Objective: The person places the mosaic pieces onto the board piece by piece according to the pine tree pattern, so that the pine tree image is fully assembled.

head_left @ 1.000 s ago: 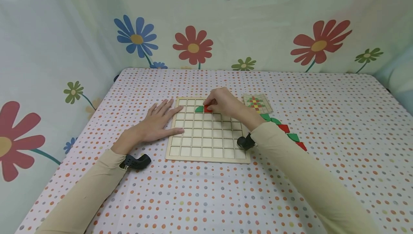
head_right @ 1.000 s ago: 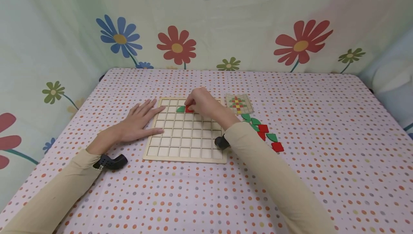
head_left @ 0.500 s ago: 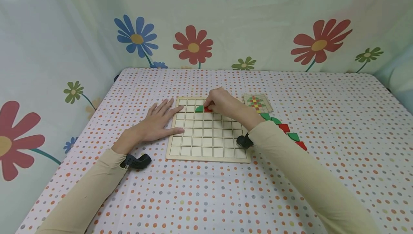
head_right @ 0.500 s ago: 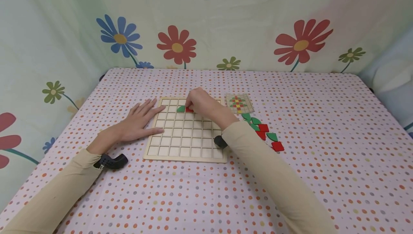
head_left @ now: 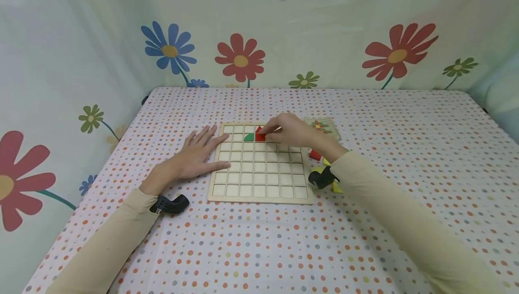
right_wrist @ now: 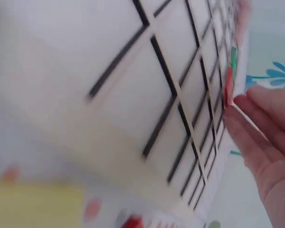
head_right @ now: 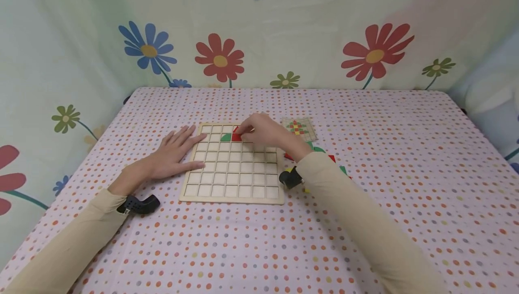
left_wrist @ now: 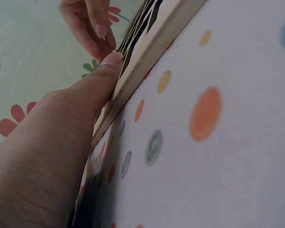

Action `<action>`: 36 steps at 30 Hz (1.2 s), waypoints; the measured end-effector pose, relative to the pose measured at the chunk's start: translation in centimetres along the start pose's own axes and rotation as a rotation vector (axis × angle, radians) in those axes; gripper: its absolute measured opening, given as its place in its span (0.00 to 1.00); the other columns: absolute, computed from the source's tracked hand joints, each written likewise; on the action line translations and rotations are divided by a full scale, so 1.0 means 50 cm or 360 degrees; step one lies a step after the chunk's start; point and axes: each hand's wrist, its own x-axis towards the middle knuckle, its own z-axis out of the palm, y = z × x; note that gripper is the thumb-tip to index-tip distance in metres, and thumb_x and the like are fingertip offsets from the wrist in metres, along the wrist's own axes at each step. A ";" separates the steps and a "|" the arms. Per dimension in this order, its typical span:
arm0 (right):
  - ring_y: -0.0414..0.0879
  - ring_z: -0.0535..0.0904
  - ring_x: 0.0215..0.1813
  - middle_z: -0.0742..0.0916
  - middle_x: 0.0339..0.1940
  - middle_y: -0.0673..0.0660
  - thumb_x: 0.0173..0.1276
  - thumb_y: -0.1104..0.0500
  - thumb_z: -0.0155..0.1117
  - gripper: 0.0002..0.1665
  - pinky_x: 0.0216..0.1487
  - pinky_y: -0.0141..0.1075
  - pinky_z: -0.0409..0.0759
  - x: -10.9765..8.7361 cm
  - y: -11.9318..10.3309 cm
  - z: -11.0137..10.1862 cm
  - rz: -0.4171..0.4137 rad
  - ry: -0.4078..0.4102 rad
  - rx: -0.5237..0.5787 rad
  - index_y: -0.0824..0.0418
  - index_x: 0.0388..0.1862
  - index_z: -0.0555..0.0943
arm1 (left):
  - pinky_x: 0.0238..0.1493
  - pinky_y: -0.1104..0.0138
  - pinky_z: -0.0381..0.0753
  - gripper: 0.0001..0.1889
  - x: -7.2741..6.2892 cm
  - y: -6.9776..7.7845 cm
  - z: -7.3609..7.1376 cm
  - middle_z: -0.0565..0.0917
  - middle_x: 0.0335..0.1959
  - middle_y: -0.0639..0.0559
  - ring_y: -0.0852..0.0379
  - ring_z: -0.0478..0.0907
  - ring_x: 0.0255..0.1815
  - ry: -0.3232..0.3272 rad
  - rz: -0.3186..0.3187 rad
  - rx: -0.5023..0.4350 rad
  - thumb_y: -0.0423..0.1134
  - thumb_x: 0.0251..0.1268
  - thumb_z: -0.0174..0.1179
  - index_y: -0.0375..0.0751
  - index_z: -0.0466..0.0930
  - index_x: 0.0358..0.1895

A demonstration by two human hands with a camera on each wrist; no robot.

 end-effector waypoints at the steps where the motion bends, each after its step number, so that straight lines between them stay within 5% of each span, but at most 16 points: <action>1: 0.58 0.87 0.58 0.90 0.53 0.64 0.74 0.69 0.66 0.13 0.61 0.46 0.84 -0.009 0.001 -0.005 0.0018 -0.0021 0.0024 0.70 0.55 0.88 | 0.81 0.40 0.30 0.48 -0.001 0.000 0.001 0.38 0.88 0.41 0.41 0.30 0.87 0.0001 0.0001 -0.0001 0.69 0.73 0.54 0.54 0.47 0.87; 7: 0.57 0.85 0.57 0.90 0.51 0.60 0.73 0.71 0.66 0.11 0.63 0.49 0.82 -0.087 0.005 -0.023 -0.0011 -0.0061 -0.0022 0.68 0.52 0.88 | 0.81 0.40 0.29 0.47 -0.003 0.000 0.001 0.38 0.88 0.41 0.41 0.30 0.87 0.0007 0.0017 -0.0015 0.68 0.73 0.55 0.54 0.46 0.87; 12: 0.49 0.84 0.47 0.88 0.44 0.54 0.71 0.69 0.71 0.09 0.54 0.45 0.85 -0.158 0.012 -0.039 -0.0006 -0.0063 -0.0113 0.63 0.47 0.90 | 0.81 0.40 0.30 0.48 -0.003 -0.002 0.003 0.38 0.88 0.41 0.42 0.30 0.87 0.0002 0.0008 -0.0008 0.69 0.73 0.55 0.54 0.47 0.87; 20: 0.40 0.82 0.42 0.86 0.42 0.47 0.67 0.65 0.76 0.09 0.45 0.36 0.85 -0.250 0.048 -0.083 0.0074 -0.0235 -0.0157 0.55 0.44 0.91 | 0.81 0.40 0.30 0.48 -0.001 -0.001 0.003 0.38 0.88 0.42 0.42 0.31 0.87 0.0010 0.0002 0.0008 0.69 0.73 0.54 0.55 0.46 0.87; 28: 0.40 0.83 0.43 0.87 0.45 0.47 0.60 0.69 0.80 0.16 0.46 0.33 0.86 -0.295 0.081 -0.092 0.0172 -0.0290 -0.0181 0.55 0.45 0.91 | 0.82 0.41 0.29 0.48 0.000 0.003 0.000 0.38 0.88 0.42 0.42 0.30 0.87 0.0006 0.0001 0.0001 0.70 0.72 0.55 0.55 0.47 0.87; 36: 0.38 0.84 0.40 0.87 0.43 0.48 0.57 0.68 0.82 0.14 0.42 0.33 0.86 -0.298 0.086 -0.077 0.0158 -0.0234 -0.0246 0.58 0.43 0.92 | 0.82 0.41 0.29 0.48 -0.001 -0.001 0.002 0.38 0.88 0.42 0.42 0.30 0.87 -0.0002 -0.0007 -0.0009 0.69 0.73 0.55 0.55 0.46 0.87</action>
